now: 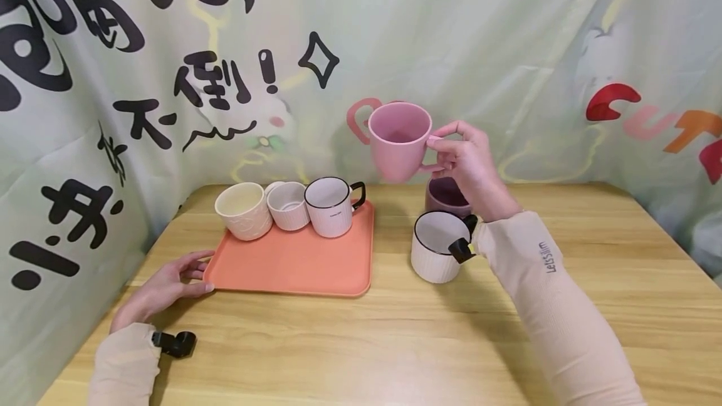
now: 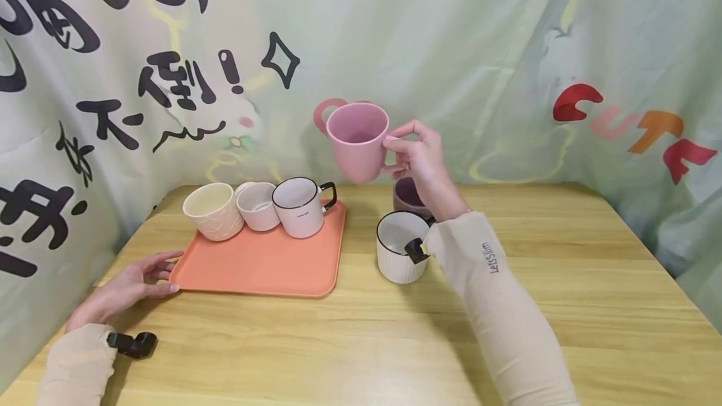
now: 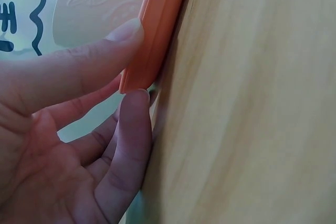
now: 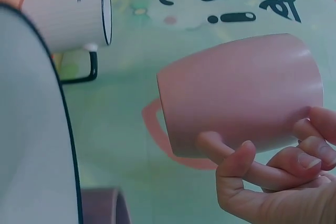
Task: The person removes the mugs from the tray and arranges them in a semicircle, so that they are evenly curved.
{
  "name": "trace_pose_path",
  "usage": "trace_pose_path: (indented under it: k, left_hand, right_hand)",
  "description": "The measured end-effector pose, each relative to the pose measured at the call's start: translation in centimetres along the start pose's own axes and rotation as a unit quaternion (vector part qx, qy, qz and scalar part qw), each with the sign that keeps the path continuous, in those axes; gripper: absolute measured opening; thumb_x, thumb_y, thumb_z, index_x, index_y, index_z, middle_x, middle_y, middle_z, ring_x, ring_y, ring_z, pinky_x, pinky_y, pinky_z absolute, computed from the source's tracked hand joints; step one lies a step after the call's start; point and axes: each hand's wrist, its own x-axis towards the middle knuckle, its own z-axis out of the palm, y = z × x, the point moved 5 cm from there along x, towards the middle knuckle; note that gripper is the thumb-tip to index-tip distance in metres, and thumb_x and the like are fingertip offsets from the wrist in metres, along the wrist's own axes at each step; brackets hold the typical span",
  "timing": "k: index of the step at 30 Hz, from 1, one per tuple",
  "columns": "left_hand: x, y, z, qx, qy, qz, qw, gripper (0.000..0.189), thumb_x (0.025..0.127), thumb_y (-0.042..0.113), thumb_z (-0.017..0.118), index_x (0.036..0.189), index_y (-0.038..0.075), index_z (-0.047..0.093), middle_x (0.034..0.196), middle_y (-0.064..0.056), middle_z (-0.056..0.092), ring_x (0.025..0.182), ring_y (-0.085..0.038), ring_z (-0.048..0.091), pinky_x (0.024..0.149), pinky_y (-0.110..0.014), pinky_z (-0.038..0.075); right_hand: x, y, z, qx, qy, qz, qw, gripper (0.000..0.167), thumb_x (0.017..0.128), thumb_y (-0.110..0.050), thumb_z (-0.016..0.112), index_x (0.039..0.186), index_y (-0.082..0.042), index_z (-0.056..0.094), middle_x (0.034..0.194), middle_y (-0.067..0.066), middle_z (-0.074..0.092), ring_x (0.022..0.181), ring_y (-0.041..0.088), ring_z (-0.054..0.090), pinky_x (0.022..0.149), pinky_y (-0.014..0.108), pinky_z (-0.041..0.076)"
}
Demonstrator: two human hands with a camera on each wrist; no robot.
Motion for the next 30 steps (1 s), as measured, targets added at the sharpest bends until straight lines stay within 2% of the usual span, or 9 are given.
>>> trace_pose_path:
  k: [10, 30]
  left_hand:
    - [0.0, 0.0, -0.1, -0.001, 0.001, -0.003, 1.0, 0.076, 0.089, 0.013, 0.079, 0.146, -0.015, 0.038, 0.117, -0.02, 0.064, 0.102, -0.024, 0.059, 0.08, -0.021, 0.048]
    - [0.1, -0.1, -0.1, 0.008, 0.002, -0.002, 1.0, 0.075, 0.09, 0.012, 0.079, 0.146, -0.015, 0.038, 0.118, -0.02, 0.064, 0.102, -0.025, 0.059, 0.08, -0.022, 0.048]
  right_hand:
    - [0.7, 0.0, -2.6, 0.05, 0.021, 0.002, 0.9985, 0.018, 0.096, 0.008, 0.057, 0.087, -0.007, 0.059, 0.054, 0.001, 0.035, 0.05, 0.015, 0.035, 0.054, 0.036, 0.051]
    - [0.8, 0.2, -6.2, 0.056, 0.055, -0.011, 0.9969, 0.018, 0.094, 0.01, 0.058, 0.088, -0.006, 0.06, 0.053, 0.0, 0.037, 0.047, 0.014, 0.039, 0.05, 0.033, 0.054]
